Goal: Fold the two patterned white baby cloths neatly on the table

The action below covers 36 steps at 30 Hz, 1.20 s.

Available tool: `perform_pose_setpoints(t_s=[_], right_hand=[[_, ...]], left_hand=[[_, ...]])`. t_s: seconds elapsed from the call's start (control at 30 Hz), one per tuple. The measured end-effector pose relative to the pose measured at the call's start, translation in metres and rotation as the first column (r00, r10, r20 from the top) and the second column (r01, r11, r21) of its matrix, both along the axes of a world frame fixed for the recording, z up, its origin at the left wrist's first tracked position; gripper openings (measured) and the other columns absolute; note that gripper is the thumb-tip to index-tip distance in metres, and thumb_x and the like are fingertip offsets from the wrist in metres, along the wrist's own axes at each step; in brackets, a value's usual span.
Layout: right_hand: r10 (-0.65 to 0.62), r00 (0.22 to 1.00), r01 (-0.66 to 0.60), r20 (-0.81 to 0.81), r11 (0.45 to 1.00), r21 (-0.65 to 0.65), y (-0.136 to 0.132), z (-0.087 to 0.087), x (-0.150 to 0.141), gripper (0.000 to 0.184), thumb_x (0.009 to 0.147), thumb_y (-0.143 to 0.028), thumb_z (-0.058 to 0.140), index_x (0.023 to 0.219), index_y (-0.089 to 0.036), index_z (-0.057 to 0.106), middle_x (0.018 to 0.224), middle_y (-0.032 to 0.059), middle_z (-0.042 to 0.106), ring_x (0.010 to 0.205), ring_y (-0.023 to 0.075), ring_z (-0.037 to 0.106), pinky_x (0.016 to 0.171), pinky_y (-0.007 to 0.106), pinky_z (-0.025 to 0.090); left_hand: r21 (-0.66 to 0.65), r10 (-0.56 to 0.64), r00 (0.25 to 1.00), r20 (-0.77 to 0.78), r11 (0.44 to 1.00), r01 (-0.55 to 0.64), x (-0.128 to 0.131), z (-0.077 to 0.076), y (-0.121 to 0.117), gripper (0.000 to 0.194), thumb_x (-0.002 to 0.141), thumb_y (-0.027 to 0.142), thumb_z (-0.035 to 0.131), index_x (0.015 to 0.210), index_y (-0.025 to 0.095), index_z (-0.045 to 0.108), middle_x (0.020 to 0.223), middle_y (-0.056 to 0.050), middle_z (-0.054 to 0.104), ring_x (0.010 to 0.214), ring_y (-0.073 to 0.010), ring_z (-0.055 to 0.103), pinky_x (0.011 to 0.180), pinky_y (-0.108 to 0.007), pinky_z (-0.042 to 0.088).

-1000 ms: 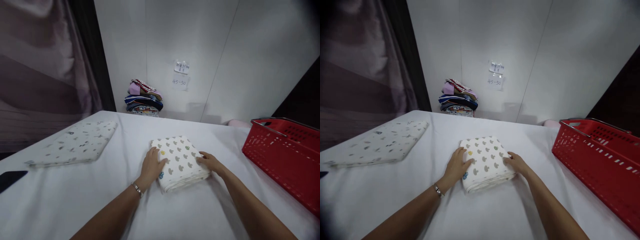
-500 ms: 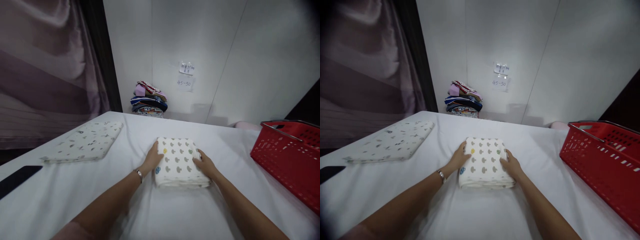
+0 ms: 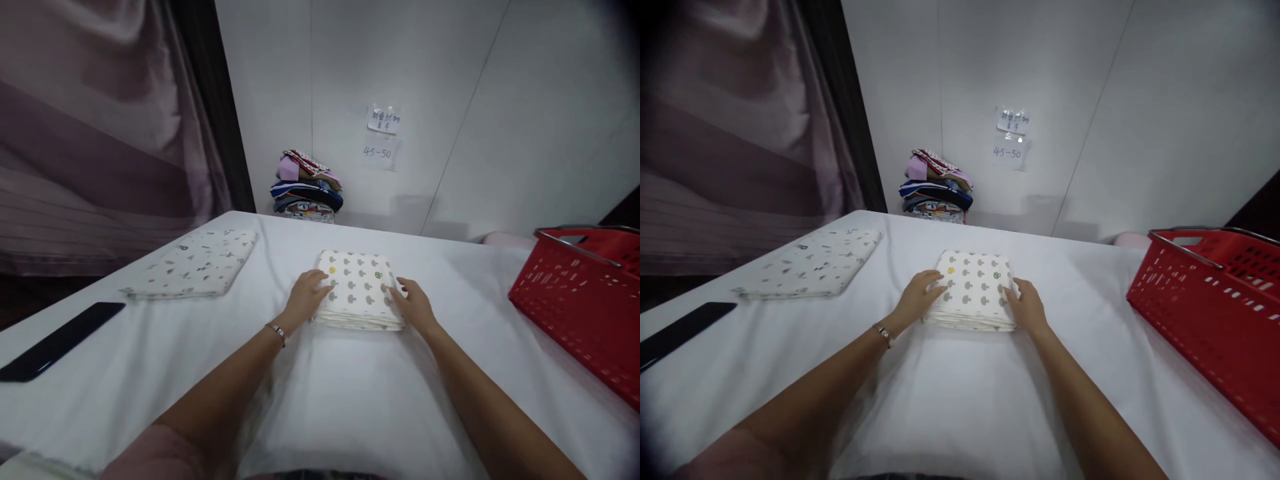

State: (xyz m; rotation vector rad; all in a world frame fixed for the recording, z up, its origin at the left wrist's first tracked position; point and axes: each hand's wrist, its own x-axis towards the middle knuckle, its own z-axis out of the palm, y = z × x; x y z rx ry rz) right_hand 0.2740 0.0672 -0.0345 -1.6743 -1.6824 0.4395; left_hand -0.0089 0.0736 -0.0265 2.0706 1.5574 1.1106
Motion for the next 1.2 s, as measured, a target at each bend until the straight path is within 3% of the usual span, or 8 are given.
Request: perform_pose_setpoints(t_s=[0.13,0.3,0.4,0.7,0.97,1.2], right_hand=[[0.249,0.968,-0.252,0.038,0.961,0.118,-0.03,0.015,-0.009,0.025,0.083,-0.038,0.049,0.093,-0.023,0.066,0.096,0.0053,0.065,0.091,0.0207,0.057,0.076,0.032,0.045],[0.399,0.87,-0.451,0.288,0.881,0.143,-0.046,0.014,-0.019,0.022,0.086,-0.033,0.05,0.087,-0.024,0.069,0.09,0.0048,0.066,0.085,0.0203,0.057,0.078,0.035,0.042],[0.4,0.849,-0.467,0.346,0.874,0.136,-0.044,0.007,-0.02,0.022,0.087,-0.032,0.049,0.092,-0.025,0.069,0.09,0.0048,0.065,0.084,0.0201,0.055,0.076,0.035,0.041],[0.388,0.864,-0.457,0.32,0.871,0.178,-0.04,-0.001,-0.019,0.025,0.091,-0.025,0.04,0.085,-0.021,0.064,0.087,0.0063,0.063,0.083,0.0198,0.054,0.075,0.034,0.042],[0.373,0.867,-0.444,0.33,0.878,0.176,-0.04,-0.006,-0.019,0.022,0.091,-0.024,0.039,0.086,-0.022,0.06,0.088,0.006,0.061,0.083,0.0201,0.053,0.075,0.034,0.041],[0.418,0.839,-0.509,0.348,0.83,0.23,-0.042,-0.005,-0.018,0.023,0.09,-0.016,0.036,0.091,-0.022,0.058,0.096,0.007,0.06,0.089,0.0204,0.053,0.076,0.035,0.043]], left_hand=[[0.095,-0.233,0.965,-0.12,0.965,0.245,0.013,0.005,-0.032,0.014,0.079,0.034,0.061,0.086,0.024,0.068,0.099,-0.002,0.065,0.098,-0.0193,0.055,0.09,-0.037,0.04],[0.084,-0.259,0.931,-0.257,0.954,0.289,0.016,-0.004,-0.042,0.014,0.083,0.03,0.056,0.089,0.025,0.067,0.097,-0.001,0.065,0.095,-0.0188,0.054,0.087,-0.037,0.038],[0.082,-0.273,0.918,-0.287,0.948,0.308,0.014,-0.008,-0.041,0.016,0.086,0.029,0.052,0.09,0.025,0.067,0.097,-0.001,0.064,0.093,-0.0178,0.053,0.085,-0.035,0.038],[0.095,-0.27,0.934,-0.232,0.95,0.298,0.015,-0.01,-0.043,0.025,0.091,0.03,0.04,0.092,0.024,0.064,0.094,-0.001,0.063,0.092,-0.0166,0.053,0.085,-0.035,0.037],[0.2,-0.259,0.936,-0.239,0.93,0.308,0.018,-0.014,-0.041,0.018,0.087,0.016,0.042,0.083,0.02,0.06,0.101,-0.004,0.057,0.094,-0.0169,0.05,0.083,-0.034,0.039],[0.196,-0.269,0.9,-0.343,0.917,0.348,0.018,-0.014,-0.043,0.023,0.082,0.009,0.042,0.087,0.02,0.061,0.1,-0.005,0.056,0.093,-0.0182,0.049,0.083,-0.035,0.038]])
